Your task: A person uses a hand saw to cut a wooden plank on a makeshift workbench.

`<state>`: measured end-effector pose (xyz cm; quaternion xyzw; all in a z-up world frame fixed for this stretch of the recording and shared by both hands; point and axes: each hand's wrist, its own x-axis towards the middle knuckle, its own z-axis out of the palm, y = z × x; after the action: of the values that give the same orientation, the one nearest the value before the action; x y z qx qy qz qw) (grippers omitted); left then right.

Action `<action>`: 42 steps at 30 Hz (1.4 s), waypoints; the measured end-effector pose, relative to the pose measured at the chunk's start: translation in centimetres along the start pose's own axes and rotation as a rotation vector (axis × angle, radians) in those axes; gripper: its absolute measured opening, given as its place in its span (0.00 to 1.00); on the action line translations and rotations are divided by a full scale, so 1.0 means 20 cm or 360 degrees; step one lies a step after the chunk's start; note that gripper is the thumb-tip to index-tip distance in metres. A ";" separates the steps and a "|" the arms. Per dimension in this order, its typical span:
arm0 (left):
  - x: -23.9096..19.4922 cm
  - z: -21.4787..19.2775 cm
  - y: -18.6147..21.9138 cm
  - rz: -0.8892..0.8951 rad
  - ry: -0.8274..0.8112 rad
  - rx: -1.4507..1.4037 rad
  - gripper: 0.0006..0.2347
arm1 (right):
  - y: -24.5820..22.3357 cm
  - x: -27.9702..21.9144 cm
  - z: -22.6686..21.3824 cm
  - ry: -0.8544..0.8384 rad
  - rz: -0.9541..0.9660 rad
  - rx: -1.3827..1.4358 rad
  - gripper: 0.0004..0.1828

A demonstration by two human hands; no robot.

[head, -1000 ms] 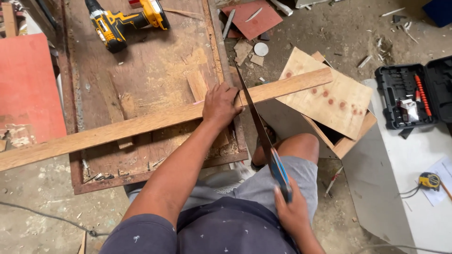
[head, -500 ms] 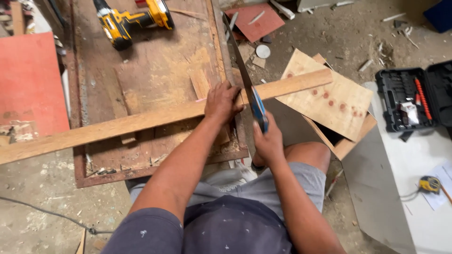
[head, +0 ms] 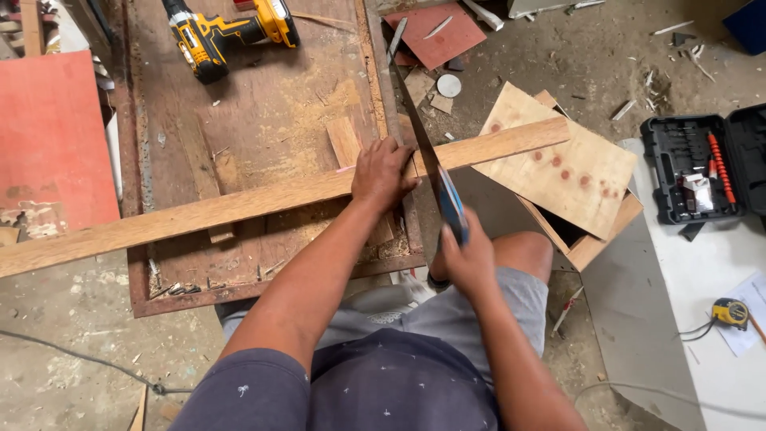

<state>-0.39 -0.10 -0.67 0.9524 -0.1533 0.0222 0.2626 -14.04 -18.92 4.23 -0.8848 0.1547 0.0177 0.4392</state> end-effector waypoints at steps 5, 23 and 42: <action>-0.02 -0.04 0.04 -0.0069 -0.0042 0.0038 0.27 | -0.04 0.20 0.13 0.0032 -0.0121 0.0180 0.20; 0.00 -0.03 0.06 -0.0170 -0.0172 0.0111 0.32 | 0.09 0.10 0.14 0.0011 -0.0329 0.0057 0.22; -0.01 -0.13 0.10 -0.0287 -0.0220 -0.0188 0.28 | 0.27 -0.26 -0.02 -0.0063 -0.0010 -0.0118 0.22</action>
<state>-1.00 -0.38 2.51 0.9444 -0.0858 -0.0762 0.3080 -20.51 -20.91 1.15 -0.9005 0.1423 0.0395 0.4090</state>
